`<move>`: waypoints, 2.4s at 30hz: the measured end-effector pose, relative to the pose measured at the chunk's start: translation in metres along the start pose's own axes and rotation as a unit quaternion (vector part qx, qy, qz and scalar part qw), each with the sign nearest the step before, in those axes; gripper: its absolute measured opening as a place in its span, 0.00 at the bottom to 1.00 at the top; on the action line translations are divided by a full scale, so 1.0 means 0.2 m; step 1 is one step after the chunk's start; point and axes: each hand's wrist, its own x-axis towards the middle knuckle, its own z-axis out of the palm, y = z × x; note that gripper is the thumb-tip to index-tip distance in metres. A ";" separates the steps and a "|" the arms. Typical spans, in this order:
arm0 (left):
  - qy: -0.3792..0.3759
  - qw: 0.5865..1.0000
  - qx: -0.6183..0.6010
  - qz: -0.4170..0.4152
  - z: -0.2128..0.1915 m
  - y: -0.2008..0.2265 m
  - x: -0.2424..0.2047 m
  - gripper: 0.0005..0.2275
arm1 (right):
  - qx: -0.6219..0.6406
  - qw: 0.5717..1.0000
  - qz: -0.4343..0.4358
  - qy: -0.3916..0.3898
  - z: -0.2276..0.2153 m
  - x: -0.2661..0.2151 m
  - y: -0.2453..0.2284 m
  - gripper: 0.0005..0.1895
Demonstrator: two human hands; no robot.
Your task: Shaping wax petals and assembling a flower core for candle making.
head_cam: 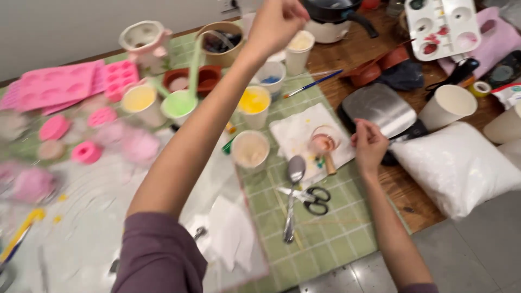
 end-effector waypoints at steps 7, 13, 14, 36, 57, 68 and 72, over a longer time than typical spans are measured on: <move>-0.108 0.983 0.150 0.013 -0.72 0.65 -1.17 0.06 | -0.090 0.994 -0.057 -0.037 -0.04 -0.02 -0.19 0.10; -0.044 0.977 0.120 -0.172 -1.18 0.67 -1.81 0.06 | -0.097 0.980 -0.121 -0.123 0.12 -0.28 -0.41 0.09; -0.045 0.977 0.119 -0.171 -1.22 0.62 -1.89 0.06 | -0.099 0.980 -0.121 -0.122 0.21 -0.38 -0.44 0.09; 0.088 0.955 -0.126 -0.252 -1.35 0.15 -2.40 0.07 | -0.291 0.897 -0.229 -0.241 0.94 -0.80 -0.51 0.38; 0.143 0.943 -0.175 -0.245 -1.22 -0.05 -2.30 0.06 | -0.332 0.943 0.035 0.013 0.97 0.16 0.19 0.57; 0.226 0.951 -0.086 -0.194 -1.45 -0.05 -2.43 0.04 | -0.182 0.972 -0.142 -0.050 0.62 -0.01 0.46 0.67; 0.314 0.891 0.236 -0.227 -1.58 -0.03 -2.54 0.06 | -0.032 0.976 -0.161 -0.140 0.82 -0.59 -0.18 0.30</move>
